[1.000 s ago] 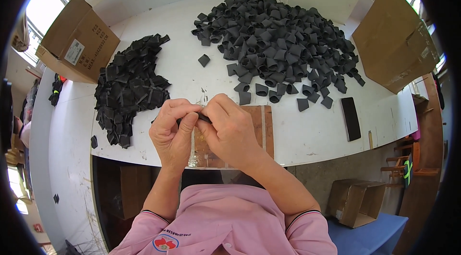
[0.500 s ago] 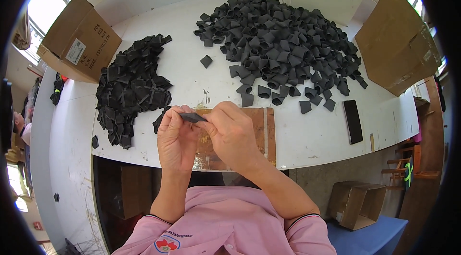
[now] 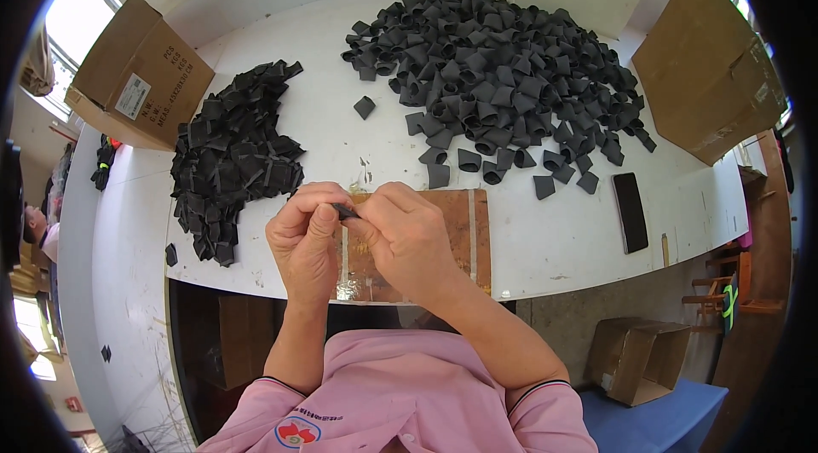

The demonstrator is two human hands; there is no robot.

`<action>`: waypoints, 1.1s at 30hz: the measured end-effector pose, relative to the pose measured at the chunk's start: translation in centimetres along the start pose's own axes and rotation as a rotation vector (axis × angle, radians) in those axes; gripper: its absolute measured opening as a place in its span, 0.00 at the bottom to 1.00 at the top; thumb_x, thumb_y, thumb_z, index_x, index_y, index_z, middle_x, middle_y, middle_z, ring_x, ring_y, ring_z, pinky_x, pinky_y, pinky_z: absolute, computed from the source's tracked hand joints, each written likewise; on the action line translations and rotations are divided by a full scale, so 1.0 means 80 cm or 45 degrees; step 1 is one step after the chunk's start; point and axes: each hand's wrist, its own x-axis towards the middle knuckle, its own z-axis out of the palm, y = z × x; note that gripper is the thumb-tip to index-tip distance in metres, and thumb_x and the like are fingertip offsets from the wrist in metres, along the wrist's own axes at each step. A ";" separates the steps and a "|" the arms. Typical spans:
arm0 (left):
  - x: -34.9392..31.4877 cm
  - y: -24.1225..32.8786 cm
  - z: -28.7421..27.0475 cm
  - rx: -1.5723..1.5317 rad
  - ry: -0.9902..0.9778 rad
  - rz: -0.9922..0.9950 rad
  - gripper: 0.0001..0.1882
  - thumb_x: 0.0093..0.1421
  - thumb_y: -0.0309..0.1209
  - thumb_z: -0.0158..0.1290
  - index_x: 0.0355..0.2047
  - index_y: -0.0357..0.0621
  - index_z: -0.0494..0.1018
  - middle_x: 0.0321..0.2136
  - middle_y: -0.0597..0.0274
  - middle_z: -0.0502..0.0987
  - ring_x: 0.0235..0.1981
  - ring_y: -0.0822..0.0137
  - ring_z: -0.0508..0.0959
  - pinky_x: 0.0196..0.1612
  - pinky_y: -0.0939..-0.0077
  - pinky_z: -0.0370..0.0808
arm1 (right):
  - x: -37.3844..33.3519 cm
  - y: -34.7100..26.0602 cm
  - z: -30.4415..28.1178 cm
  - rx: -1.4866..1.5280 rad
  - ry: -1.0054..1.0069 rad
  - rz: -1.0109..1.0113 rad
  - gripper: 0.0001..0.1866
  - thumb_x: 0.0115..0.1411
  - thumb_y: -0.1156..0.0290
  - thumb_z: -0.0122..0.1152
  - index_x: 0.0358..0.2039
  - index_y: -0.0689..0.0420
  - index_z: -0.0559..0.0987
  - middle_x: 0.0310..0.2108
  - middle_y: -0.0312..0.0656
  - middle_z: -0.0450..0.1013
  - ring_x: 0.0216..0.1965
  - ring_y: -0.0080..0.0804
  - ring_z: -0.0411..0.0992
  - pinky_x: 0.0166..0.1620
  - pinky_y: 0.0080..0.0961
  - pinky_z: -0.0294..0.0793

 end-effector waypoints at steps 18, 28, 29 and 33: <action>-0.068 -0.005 0.020 0.147 0.183 -0.155 0.07 0.50 0.21 0.53 0.30 0.36 0.68 0.29 0.61 0.73 0.26 0.77 0.72 0.30 0.84 0.68 | -0.059 -0.012 -0.013 1.835 0.001 1.384 0.15 0.59 0.62 0.49 0.22 0.60 0.72 0.17 0.32 0.65 0.18 0.18 0.62 0.19 0.15 0.59; -0.073 0.000 0.006 0.431 -0.068 -0.221 0.02 0.52 0.20 0.52 0.26 0.34 0.70 0.25 0.65 0.71 0.24 0.80 0.69 0.27 0.89 0.66 | -0.068 -0.010 -0.022 0.120 0.040 0.267 0.07 0.44 0.80 0.59 0.26 0.61 0.73 0.23 0.44 0.68 0.21 0.34 0.68 0.23 0.24 0.68; -0.074 0.002 0.006 0.420 -0.062 -0.257 0.02 0.52 0.20 0.52 0.27 0.34 0.69 0.24 0.66 0.71 0.24 0.81 0.68 0.26 0.89 0.65 | -0.070 -0.007 -0.020 0.157 -0.066 0.259 0.07 0.44 0.81 0.59 0.27 0.61 0.72 0.25 0.44 0.68 0.21 0.35 0.68 0.24 0.24 0.69; -0.083 0.000 0.016 0.561 -0.065 -0.237 0.03 0.51 0.19 0.52 0.26 0.34 0.69 0.22 0.67 0.70 0.22 0.81 0.67 0.25 0.88 0.64 | -0.075 -0.003 -0.018 -0.161 -0.076 0.091 0.08 0.42 0.82 0.56 0.25 0.61 0.70 0.24 0.43 0.67 0.21 0.36 0.68 0.23 0.26 0.68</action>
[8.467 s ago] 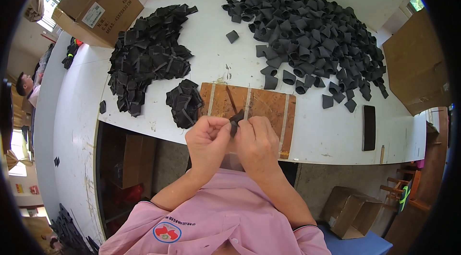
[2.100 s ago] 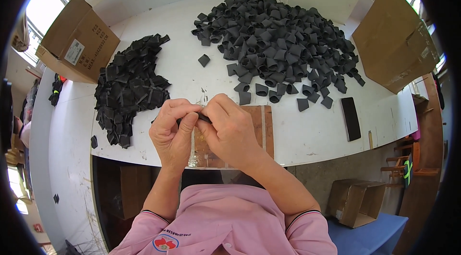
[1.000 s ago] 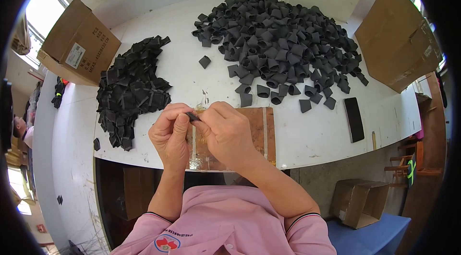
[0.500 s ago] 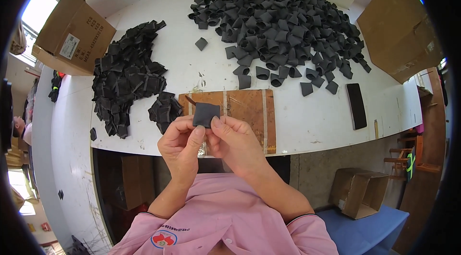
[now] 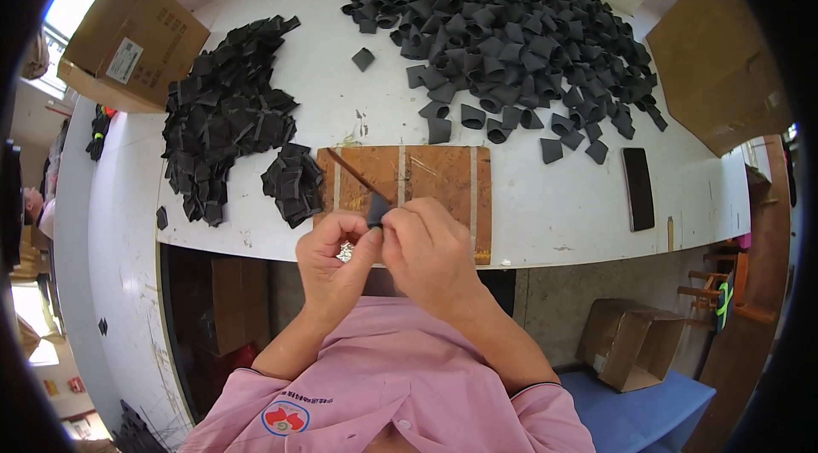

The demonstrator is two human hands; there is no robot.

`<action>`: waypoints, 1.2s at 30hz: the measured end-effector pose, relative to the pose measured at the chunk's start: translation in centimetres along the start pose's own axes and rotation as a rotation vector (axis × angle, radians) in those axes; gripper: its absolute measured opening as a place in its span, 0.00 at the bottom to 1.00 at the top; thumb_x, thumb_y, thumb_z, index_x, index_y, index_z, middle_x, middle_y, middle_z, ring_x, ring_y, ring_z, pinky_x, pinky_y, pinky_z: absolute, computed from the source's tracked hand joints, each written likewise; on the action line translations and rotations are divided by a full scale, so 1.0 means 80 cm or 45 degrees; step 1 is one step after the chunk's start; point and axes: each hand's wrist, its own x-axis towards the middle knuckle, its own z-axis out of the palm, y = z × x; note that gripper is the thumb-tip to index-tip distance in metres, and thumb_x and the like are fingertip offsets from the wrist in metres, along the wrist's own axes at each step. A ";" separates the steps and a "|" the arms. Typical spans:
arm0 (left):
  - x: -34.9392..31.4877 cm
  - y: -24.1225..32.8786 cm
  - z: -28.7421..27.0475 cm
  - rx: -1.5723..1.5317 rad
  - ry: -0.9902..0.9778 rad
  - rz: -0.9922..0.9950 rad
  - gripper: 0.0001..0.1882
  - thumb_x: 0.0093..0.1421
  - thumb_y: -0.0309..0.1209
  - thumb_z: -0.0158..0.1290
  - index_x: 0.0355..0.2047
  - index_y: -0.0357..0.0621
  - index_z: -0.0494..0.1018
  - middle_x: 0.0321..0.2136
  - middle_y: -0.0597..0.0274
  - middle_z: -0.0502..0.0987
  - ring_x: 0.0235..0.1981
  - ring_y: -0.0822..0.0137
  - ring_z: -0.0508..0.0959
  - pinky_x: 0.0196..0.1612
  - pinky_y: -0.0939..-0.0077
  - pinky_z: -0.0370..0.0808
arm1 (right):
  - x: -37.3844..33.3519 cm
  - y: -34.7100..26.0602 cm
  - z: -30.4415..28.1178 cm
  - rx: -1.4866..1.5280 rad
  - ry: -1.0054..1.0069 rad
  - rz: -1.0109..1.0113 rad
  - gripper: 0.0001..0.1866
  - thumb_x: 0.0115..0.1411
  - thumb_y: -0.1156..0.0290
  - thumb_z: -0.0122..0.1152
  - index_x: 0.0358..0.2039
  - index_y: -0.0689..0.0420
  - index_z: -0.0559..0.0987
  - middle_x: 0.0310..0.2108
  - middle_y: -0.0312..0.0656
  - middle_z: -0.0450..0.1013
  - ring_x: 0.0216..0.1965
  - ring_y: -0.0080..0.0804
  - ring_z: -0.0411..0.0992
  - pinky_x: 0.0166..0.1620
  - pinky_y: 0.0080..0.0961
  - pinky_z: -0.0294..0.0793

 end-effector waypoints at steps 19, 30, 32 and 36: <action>0.020 -0.147 -0.077 1.191 0.231 0.284 0.04 0.47 0.19 0.50 0.25 0.36 0.67 0.25 0.55 0.69 0.27 0.56 0.70 0.30 0.69 0.68 | -0.028 0.029 0.030 0.536 -0.162 0.678 0.03 0.52 0.77 0.54 0.26 0.63 0.73 0.19 0.38 0.68 0.19 0.21 0.64 0.23 0.16 0.63; 0.010 -0.038 -0.038 -0.747 0.022 -0.516 0.04 0.56 0.26 0.50 0.27 0.38 0.69 0.19 0.69 0.69 0.18 0.81 0.66 0.19 0.90 0.62 | -0.003 -0.001 0.052 0.422 -0.067 0.327 0.07 0.44 0.77 0.61 0.26 0.61 0.75 0.22 0.41 0.68 0.19 0.32 0.67 0.23 0.23 0.67; 0.008 -0.032 -0.032 -0.535 0.062 -0.430 0.03 0.56 0.25 0.49 0.27 0.38 0.68 0.18 0.68 0.69 0.17 0.81 0.66 0.19 0.90 0.62 | -0.001 -0.004 0.045 0.298 -0.071 0.193 0.07 0.43 0.79 0.60 0.26 0.61 0.74 0.22 0.41 0.67 0.20 0.33 0.67 0.23 0.24 0.67; -0.002 -0.053 -0.015 0.550 0.322 0.375 0.02 0.55 0.23 0.49 0.27 0.37 0.68 0.17 0.68 0.70 0.14 0.82 0.66 0.16 0.91 0.63 | 0.000 -0.002 0.050 -0.016 -0.035 -0.072 0.07 0.42 0.80 0.58 0.25 0.61 0.73 0.22 0.41 0.65 0.22 0.35 0.67 0.22 0.26 0.67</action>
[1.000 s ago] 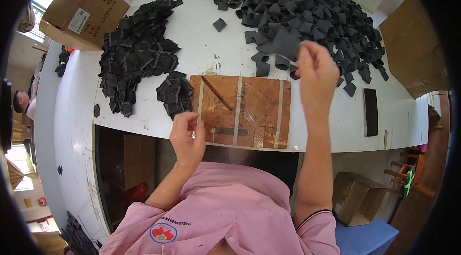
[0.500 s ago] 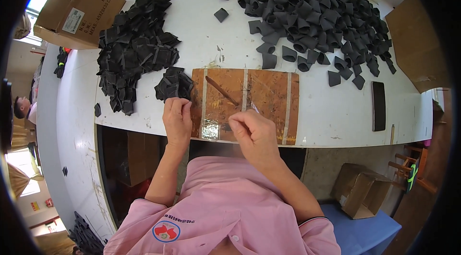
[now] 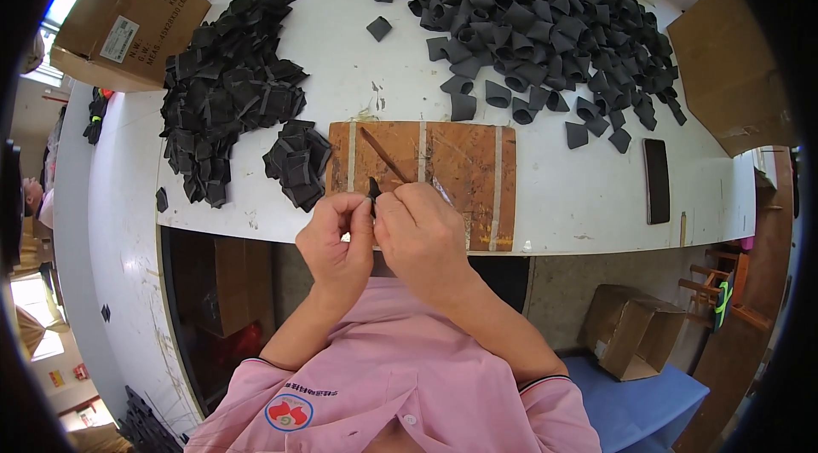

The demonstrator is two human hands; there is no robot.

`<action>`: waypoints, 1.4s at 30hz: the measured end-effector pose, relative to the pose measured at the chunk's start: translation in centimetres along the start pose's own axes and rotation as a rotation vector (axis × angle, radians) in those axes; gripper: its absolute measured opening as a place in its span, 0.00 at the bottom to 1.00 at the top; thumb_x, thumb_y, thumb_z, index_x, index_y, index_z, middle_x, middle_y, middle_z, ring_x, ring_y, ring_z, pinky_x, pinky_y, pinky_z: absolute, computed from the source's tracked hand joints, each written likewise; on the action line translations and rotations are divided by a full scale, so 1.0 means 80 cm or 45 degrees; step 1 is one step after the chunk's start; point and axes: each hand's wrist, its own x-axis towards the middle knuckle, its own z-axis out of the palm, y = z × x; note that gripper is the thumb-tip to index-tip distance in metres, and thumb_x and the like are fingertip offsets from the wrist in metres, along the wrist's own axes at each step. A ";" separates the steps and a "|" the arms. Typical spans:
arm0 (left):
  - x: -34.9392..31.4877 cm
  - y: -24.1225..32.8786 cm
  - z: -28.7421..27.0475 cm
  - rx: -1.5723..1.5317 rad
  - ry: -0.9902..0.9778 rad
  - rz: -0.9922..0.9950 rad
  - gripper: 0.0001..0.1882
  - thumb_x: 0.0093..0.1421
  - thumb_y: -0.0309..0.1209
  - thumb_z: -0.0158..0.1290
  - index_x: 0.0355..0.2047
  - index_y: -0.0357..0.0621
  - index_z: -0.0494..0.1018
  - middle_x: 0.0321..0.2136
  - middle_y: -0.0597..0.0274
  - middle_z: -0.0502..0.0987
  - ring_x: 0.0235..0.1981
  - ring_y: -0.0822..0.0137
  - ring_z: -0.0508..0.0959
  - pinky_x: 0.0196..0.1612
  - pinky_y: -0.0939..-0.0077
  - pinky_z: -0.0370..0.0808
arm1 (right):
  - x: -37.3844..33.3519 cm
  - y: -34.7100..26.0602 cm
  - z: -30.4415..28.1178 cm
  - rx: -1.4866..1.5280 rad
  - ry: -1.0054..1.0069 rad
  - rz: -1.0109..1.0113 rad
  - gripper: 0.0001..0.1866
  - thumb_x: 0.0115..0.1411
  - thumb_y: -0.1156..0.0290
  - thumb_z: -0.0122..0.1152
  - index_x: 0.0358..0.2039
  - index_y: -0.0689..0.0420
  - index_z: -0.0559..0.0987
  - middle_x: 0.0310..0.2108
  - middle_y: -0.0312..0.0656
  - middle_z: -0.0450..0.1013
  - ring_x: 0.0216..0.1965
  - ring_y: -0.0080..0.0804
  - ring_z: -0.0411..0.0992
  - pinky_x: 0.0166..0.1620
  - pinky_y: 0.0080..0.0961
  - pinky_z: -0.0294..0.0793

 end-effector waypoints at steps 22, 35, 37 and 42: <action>0.099 0.050 -0.033 -2.587 -0.516 -1.070 0.10 0.54 0.17 0.39 0.38 0.31 0.62 0.28 0.48 0.72 0.04 0.81 0.58 0.07 0.89 0.53 | 0.081 0.000 -0.066 1.353 -0.320 0.759 0.13 0.60 0.64 0.49 0.22 0.58 0.70 0.18 0.27 0.63 0.22 0.10 0.58 0.23 0.10 0.57; 0.103 0.034 -0.020 -2.910 -0.371 -1.375 0.10 0.59 0.23 0.39 0.40 0.32 0.64 0.27 0.53 0.73 0.05 0.80 0.56 0.08 0.89 0.52 | 0.095 0.019 -0.049 1.486 -0.357 0.657 0.12 0.59 0.65 0.49 0.23 0.59 0.72 0.16 0.25 0.59 0.18 0.10 0.53 0.20 0.10 0.51; 0.094 0.031 -0.019 -2.632 -0.285 -1.377 0.10 0.59 0.23 0.39 0.40 0.32 0.64 0.27 0.54 0.73 0.06 0.81 0.56 0.08 0.90 0.52 | 0.077 0.031 -0.036 1.531 -0.390 0.802 0.12 0.59 0.66 0.49 0.23 0.59 0.72 0.16 0.25 0.59 0.18 0.10 0.53 0.20 0.11 0.51; 0.083 0.038 -0.011 -1.368 -0.074 -0.803 0.13 0.56 0.24 0.46 0.42 0.33 0.65 0.32 0.59 0.72 0.19 0.79 0.66 0.20 0.88 0.63 | 0.071 0.036 -0.034 1.374 -0.373 0.878 0.11 0.58 0.67 0.51 0.25 0.61 0.72 0.14 0.26 0.60 0.18 0.13 0.55 0.21 0.13 0.55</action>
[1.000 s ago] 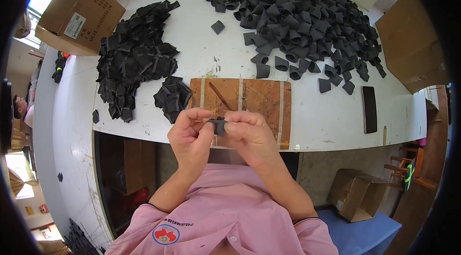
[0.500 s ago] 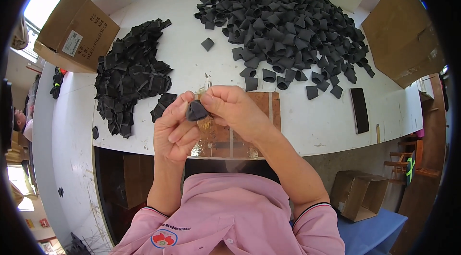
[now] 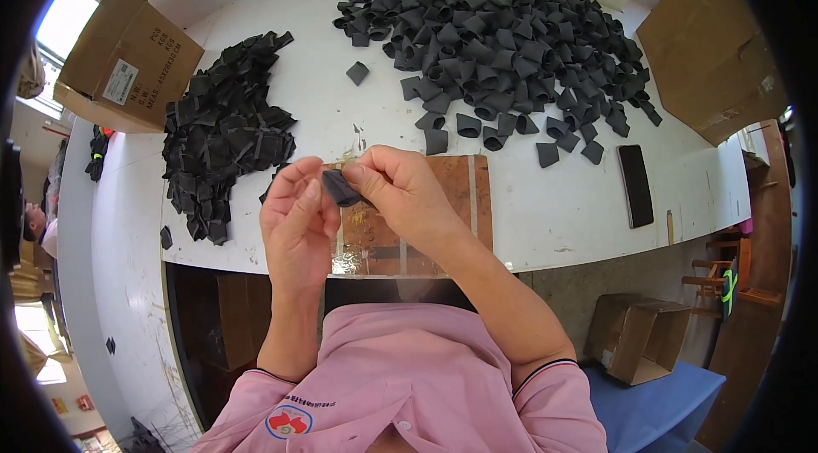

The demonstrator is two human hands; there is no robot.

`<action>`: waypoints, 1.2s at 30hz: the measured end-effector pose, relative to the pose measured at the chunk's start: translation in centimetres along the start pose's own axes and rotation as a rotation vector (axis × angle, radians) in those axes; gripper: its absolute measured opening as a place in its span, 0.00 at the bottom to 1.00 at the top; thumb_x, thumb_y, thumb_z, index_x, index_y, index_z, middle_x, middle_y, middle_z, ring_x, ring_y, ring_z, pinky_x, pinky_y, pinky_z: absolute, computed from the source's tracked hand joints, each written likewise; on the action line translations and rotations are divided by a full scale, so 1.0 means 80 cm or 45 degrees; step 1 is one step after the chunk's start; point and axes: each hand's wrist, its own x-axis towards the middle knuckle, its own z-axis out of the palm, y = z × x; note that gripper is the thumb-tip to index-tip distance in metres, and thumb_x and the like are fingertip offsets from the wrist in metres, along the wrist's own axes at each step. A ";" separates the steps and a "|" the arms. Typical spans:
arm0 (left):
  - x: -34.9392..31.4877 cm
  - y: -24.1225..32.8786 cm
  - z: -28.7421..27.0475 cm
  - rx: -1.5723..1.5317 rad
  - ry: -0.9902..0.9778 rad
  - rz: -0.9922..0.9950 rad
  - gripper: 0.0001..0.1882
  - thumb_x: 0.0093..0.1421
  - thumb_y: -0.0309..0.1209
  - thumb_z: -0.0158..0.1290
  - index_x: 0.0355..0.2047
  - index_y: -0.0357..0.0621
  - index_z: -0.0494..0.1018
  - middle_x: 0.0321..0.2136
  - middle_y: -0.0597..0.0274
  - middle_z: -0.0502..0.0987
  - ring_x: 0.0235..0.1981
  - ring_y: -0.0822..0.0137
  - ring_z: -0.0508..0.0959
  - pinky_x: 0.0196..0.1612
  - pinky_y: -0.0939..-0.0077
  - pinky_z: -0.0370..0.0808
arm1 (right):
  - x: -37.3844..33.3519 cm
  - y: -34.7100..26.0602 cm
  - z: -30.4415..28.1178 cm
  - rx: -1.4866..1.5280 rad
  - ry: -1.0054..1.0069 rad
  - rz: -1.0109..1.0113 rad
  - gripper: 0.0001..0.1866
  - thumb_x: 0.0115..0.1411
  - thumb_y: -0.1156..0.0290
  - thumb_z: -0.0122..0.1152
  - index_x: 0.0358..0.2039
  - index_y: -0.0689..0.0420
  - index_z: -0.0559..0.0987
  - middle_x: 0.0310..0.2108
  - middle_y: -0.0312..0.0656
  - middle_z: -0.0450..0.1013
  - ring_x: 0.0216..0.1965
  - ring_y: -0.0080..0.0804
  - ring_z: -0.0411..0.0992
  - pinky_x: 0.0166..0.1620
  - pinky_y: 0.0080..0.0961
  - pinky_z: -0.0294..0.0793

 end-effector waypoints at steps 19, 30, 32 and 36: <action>-0.006 0.005 0.005 -0.451 -0.087 0.096 0.05 0.59 0.28 0.45 0.33 0.39 0.68 0.33 0.60 0.71 0.35 0.70 0.70 0.40 0.74 0.66 | -0.009 -0.021 0.022 -1.438 0.395 -1.227 0.08 0.37 0.78 0.60 0.21 0.61 0.71 0.20 0.38 0.63 0.21 0.31 0.63 0.20 0.23 0.63; 0.018 0.013 -0.012 0.668 -0.411 0.597 0.06 0.55 0.21 0.49 0.33 0.33 0.71 0.31 0.58 0.73 0.33 0.74 0.71 0.38 0.83 0.68 | -0.021 -0.023 0.021 -1.498 0.350 -1.067 0.07 0.41 0.75 0.61 0.22 0.59 0.72 0.20 0.38 0.64 0.23 0.32 0.65 0.22 0.25 0.64; 0.016 0.016 -0.017 0.801 -0.315 0.604 0.04 0.54 0.20 0.50 0.31 0.33 0.71 0.27 0.64 0.73 0.27 0.79 0.71 0.32 0.88 0.68 | -0.020 -0.030 0.021 -1.553 0.336 -1.071 0.08 0.41 0.74 0.61 0.22 0.59 0.72 0.19 0.39 0.63 0.23 0.33 0.66 0.22 0.25 0.64; 0.017 -0.007 -0.046 0.841 0.065 0.595 0.05 0.53 0.19 0.50 0.31 0.35 0.71 0.25 0.65 0.73 0.25 0.80 0.70 0.30 0.88 0.67 | -0.010 -0.078 -0.004 -0.401 0.263 -0.364 0.10 0.56 0.69 0.52 0.27 0.64 0.74 0.19 0.34 0.67 0.19 0.20 0.62 0.21 0.15 0.59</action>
